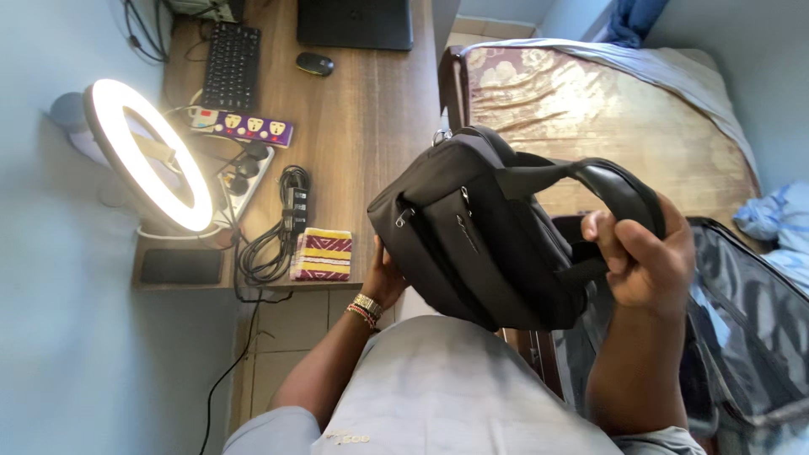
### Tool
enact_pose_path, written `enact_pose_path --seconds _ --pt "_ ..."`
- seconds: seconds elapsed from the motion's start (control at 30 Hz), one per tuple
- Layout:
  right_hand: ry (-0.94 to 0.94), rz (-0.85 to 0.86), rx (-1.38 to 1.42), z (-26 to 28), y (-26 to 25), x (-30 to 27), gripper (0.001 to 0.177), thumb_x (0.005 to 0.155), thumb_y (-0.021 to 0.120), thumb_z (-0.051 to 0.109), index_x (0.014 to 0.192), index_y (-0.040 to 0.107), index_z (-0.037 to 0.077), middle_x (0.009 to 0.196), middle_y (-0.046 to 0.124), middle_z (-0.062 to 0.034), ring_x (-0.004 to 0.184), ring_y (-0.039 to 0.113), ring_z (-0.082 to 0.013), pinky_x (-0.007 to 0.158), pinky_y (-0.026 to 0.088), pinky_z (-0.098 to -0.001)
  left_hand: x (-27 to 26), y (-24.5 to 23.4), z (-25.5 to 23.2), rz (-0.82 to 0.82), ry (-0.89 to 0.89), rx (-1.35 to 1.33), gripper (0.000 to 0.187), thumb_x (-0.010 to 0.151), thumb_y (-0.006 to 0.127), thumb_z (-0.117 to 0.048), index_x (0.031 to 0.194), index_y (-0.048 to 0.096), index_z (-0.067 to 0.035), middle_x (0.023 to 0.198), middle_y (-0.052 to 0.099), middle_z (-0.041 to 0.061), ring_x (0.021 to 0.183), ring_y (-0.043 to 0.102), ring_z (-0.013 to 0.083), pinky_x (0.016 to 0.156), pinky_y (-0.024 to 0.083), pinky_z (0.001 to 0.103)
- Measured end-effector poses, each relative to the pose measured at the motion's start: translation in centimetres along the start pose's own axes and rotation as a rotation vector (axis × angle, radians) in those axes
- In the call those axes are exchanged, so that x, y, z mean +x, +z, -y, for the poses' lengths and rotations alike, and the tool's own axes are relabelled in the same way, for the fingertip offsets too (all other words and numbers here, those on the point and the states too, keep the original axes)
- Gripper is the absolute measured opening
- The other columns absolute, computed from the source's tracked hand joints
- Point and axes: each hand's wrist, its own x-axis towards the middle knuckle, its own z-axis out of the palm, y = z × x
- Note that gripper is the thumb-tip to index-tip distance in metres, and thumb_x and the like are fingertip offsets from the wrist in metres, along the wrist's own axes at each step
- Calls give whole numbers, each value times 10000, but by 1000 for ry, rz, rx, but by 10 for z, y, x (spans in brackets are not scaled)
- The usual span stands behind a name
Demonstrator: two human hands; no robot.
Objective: The person places a laptop on a desk, then removes a flashlight, a water bottle, and a black bag from a suitcase. They place the flashlight and water bottle on the desk, then open the bag and remove several notebooks and papers, stacking them on the desk.
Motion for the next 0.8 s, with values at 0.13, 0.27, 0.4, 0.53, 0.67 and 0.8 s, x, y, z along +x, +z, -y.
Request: enact_pose_path --seconds 0.13,0.27,0.4,0.53,0.67,0.8 --pt "63 6 -27 -33 -39 33 302 998 694 124 1158 610 -117 740 599 -102 610 497 -115 849 484 -318 10 2 -12 -178 42 92 1010 852 316 -832 1645 171 -223 1675 275 79 1487 299 301 1169 254 579" --pt "205 -88 -188 -109 -96 84 344 917 749 113 1206 626 -28 957 672 -96 777 599 -139 752 476 -328 30 -7 -24 -327 166 142 905 895 481 -712 1602 313 -173 1631 419 68 1442 410 262 1147 326 490" --pt "401 83 -207 -232 -119 138 403 912 765 135 1273 645 -1 1111 711 -52 1020 648 -148 950 524 -313 58 5 -37 -599 237 144 876 866 616 -610 1565 433 -116 1571 508 100 1421 442 270 1145 310 454" --pt "457 193 -433 -315 -149 165 444 907 759 174 1307 642 22 1145 724 -53 1047 649 -124 952 509 -303 82 21 -34 -720 349 315 968 832 740 -520 1576 347 -40 1603 435 136 1492 365 253 1209 266 429" --pt "616 251 -343 -359 -168 198 442 903 763 209 1289 641 31 1097 733 -43 963 668 -119 870 551 -305 99 22 -23 -965 262 534 1065 816 793 -475 1595 221 -26 1630 344 161 1516 302 249 1214 223 403" --pt "589 346 -463 -380 -171 220 419 927 774 236 1267 661 18 1065 750 -57 938 662 -120 846 530 -291 108 26 -1 -1020 242 684 1074 800 745 -561 1585 261 -11 1572 455 192 1446 452 300 1194 324 384"
